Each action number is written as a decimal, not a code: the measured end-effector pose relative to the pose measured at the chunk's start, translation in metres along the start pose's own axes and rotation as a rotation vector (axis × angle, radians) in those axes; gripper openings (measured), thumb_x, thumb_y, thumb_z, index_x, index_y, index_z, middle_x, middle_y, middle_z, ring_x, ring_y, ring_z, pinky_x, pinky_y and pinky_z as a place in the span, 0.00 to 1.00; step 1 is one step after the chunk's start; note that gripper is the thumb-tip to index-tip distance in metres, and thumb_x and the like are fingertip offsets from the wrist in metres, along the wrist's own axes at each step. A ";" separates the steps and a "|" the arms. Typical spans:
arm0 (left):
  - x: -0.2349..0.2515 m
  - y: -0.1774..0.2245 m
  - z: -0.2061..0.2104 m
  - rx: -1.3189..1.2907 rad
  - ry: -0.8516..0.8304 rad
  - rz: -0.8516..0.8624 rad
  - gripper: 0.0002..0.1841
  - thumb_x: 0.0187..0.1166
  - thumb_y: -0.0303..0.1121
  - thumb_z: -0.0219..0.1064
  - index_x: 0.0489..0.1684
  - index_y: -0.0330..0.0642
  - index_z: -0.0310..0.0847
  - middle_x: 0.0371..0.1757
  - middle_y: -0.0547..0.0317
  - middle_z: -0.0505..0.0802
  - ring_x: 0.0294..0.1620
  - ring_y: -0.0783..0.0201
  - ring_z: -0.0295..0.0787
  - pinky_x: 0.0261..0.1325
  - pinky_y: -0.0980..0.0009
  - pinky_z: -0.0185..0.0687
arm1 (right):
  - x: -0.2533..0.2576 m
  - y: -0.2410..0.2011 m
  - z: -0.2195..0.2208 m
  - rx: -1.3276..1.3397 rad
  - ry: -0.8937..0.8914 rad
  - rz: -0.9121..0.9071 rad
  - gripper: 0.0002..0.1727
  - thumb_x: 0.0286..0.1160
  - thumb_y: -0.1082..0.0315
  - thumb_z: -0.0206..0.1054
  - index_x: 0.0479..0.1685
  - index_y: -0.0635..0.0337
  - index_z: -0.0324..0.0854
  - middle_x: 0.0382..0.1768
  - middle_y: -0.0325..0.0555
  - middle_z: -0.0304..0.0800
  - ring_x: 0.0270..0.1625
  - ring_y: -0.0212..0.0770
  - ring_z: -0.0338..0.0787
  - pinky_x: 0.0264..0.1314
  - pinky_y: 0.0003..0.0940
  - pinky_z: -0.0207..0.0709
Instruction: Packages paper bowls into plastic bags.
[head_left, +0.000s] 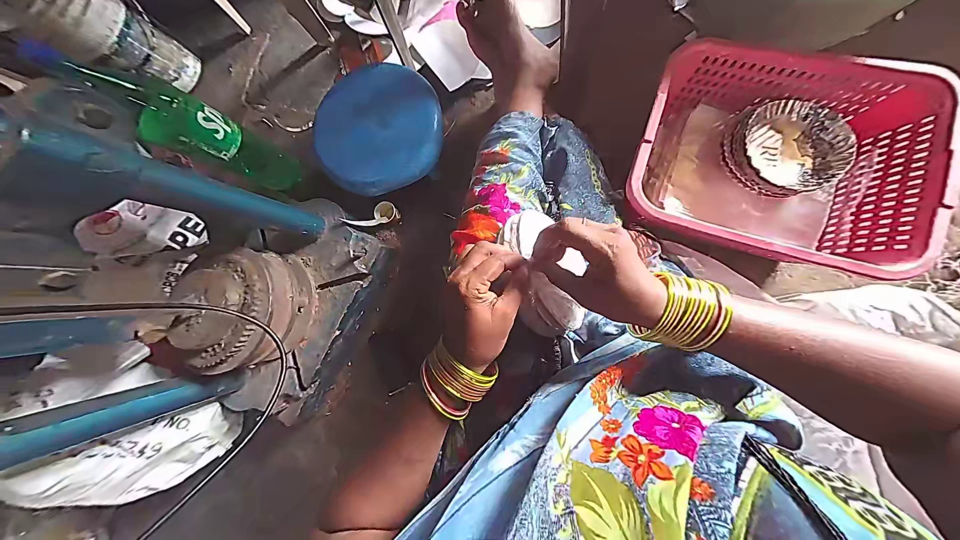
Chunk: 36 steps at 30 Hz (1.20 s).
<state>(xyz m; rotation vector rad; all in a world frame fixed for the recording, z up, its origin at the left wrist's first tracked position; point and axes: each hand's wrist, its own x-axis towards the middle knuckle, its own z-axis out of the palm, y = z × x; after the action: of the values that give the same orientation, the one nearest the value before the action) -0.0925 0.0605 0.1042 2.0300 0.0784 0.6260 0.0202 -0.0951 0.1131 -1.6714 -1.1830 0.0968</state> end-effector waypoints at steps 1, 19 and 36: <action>0.000 0.002 0.002 0.027 0.016 -0.004 0.04 0.72 0.27 0.73 0.33 0.35 0.92 0.42 0.56 0.92 0.51 0.71 0.87 0.59 0.76 0.81 | -0.001 0.002 0.002 -0.024 0.027 -0.031 0.05 0.63 0.77 0.70 0.36 0.66 0.86 0.32 0.46 0.91 0.38 0.35 0.90 0.48 0.29 0.84; 0.007 0.011 0.015 0.215 0.056 -0.076 0.04 0.62 0.28 0.73 0.29 0.37 0.88 0.36 0.58 0.91 0.44 0.71 0.87 0.51 0.76 0.81 | -0.010 -0.003 0.010 -0.013 0.136 0.183 0.10 0.68 0.72 0.69 0.45 0.64 0.90 0.37 0.47 0.91 0.41 0.37 0.90 0.48 0.32 0.85; 0.028 0.027 -0.027 0.571 -0.368 0.151 0.12 0.70 0.32 0.64 0.18 0.37 0.84 0.19 0.53 0.85 0.27 0.55 0.86 0.31 0.60 0.79 | 0.012 -0.002 -0.007 -0.388 -0.222 -0.214 0.09 0.70 0.72 0.60 0.27 0.62 0.84 0.29 0.50 0.87 0.39 0.51 0.91 0.35 0.43 0.81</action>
<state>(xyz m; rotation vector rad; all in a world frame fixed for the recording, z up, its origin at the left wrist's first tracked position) -0.0855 0.0765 0.1481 2.6939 -0.1311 0.3288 0.0292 -0.0916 0.1229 -1.8897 -1.6210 -0.0894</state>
